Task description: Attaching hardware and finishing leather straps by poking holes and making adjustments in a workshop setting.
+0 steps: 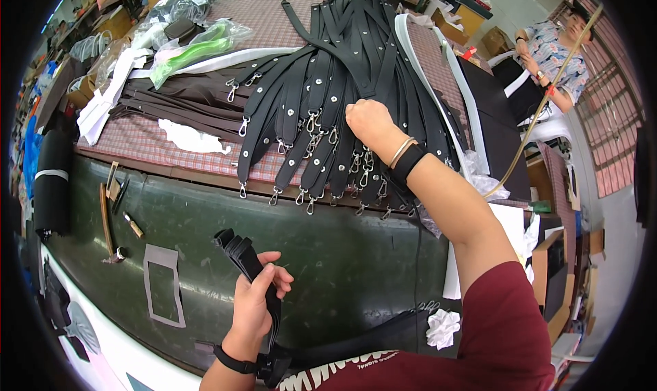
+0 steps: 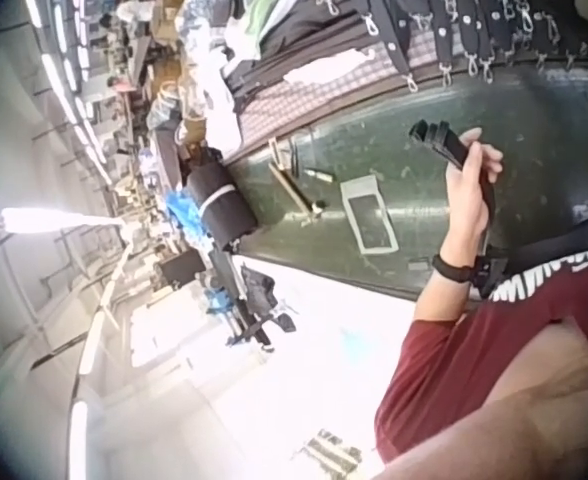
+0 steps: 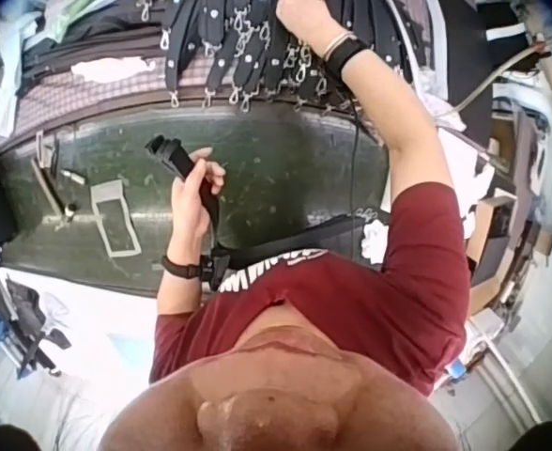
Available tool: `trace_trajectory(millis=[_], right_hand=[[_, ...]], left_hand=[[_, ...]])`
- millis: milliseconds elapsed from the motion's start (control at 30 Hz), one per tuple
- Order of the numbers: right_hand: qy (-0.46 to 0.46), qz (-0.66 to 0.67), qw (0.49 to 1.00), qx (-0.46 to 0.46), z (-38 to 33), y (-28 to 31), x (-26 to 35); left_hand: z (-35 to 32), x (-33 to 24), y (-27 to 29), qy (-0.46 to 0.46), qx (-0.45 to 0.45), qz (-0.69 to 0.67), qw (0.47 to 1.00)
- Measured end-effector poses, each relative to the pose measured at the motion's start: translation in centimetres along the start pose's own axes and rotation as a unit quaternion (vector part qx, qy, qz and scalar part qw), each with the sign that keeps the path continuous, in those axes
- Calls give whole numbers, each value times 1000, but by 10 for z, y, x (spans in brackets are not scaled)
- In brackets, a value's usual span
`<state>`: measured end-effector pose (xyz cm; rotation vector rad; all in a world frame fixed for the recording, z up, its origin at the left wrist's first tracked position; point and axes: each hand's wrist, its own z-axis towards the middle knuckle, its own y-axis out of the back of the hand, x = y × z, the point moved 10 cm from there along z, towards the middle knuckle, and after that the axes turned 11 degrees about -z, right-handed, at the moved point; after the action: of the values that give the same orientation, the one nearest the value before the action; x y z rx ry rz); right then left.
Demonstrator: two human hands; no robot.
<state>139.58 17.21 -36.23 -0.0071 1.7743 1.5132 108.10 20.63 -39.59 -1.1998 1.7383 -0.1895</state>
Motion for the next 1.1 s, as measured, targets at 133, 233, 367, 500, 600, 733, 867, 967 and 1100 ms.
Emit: trace_trajectory(millis=[133, 233, 367, 500, 600, 733, 867, 967, 1100], right_hand=[[23, 9, 999, -36, 3, 1, 6], [16, 5, 996, -88, -6, 13, 1], [-65, 50, 975, -208, -37, 38, -28], [-161, 233, 957, -58, -80, 21, -4], [-42, 309, 950, 2, -81, 28, 46], [-106, 276, 941, -167, -22, 102, -7], [-54, 179, 982, -2, 29, 106, 13], [32, 155, 987, 14, 4, 81, 76], [-48, 203, 977, 37, -60, 32, 55]], left_hand=[[-1, -4, 0, -6, 7, 0, 1000], [-1, -3, -2, -5, 15, -6, 1000], [4, -4, 2, -7, 4, 3, 1000], [5, -16, 7, -24, 0, -13, 1000], [9, -29, -4, -12, 25, -47, 998], [19, -35, -16, 1, 50, -96, 994], [29, -8, 35, 24, -23, -119, 992], [19, -7, 70, 12, -64, -134, 989], [18, -12, 80, 4, -89, -168, 982]])
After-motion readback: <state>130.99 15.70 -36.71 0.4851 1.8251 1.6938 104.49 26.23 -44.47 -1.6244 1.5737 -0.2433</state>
